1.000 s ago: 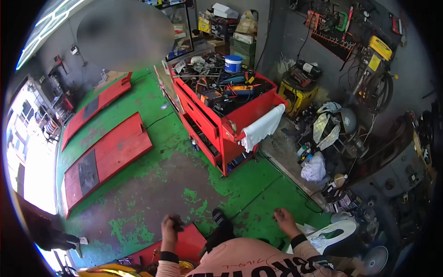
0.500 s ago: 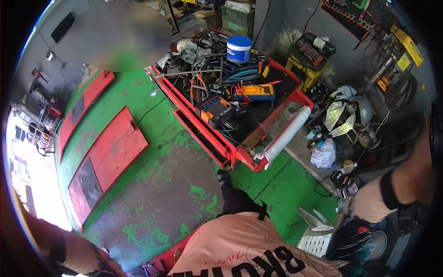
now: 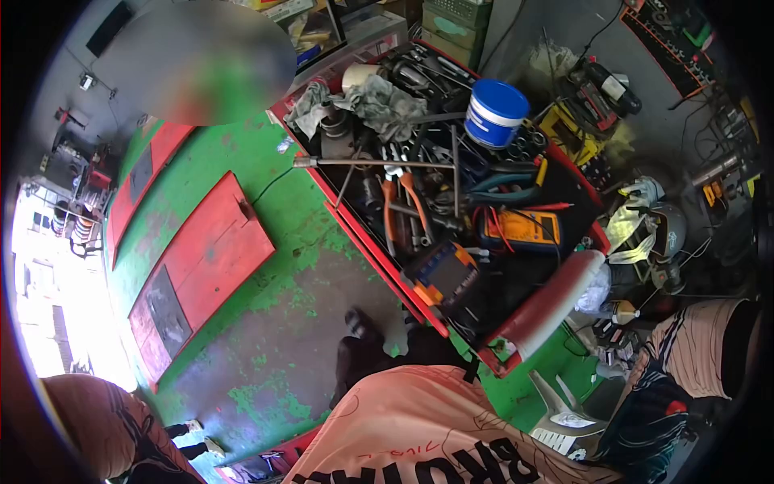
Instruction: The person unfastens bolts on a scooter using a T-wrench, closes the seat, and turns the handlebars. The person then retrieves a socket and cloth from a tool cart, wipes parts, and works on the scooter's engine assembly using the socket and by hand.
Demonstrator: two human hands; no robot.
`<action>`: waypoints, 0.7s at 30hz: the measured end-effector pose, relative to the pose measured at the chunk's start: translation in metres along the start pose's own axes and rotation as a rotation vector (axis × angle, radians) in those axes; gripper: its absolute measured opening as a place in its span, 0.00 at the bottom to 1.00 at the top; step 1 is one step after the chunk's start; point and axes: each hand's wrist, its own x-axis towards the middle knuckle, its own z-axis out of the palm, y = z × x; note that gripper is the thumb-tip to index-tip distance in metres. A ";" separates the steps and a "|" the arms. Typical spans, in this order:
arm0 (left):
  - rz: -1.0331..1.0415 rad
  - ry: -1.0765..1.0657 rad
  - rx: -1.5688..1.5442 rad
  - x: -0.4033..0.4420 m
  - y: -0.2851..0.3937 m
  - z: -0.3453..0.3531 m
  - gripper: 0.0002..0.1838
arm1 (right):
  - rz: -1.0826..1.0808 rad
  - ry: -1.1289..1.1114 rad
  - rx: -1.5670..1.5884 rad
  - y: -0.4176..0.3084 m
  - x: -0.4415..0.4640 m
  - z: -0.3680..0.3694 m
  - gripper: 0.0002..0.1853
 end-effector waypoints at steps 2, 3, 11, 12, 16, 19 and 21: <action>-0.003 0.005 -0.027 0.000 -0.024 -0.014 0.42 | 0.042 -0.020 0.001 0.009 0.000 0.021 0.29; -0.008 0.005 -0.047 0.001 -0.036 -0.021 0.41 | 0.070 -0.030 0.000 0.011 -0.001 0.031 0.29; 0.030 0.011 -0.252 -0.003 -0.143 -0.069 0.37 | 0.261 -0.125 -0.098 0.006 0.003 0.087 0.25; 0.032 0.013 -0.274 -0.005 -0.155 -0.072 0.36 | 0.284 -0.136 -0.106 0.005 0.002 0.093 0.24; 0.033 0.013 -0.341 -0.009 -0.197 -0.083 0.34 | 0.374 -0.159 -0.118 0.007 -0.005 0.121 0.22; 0.029 0.021 -0.375 -0.015 -0.223 -0.085 0.33 | 0.432 -0.176 -0.109 0.014 -0.014 0.138 0.21; 0.009 0.033 -0.413 -0.021 -0.240 -0.081 0.32 | 0.486 -0.204 -0.103 0.016 -0.021 0.144 0.20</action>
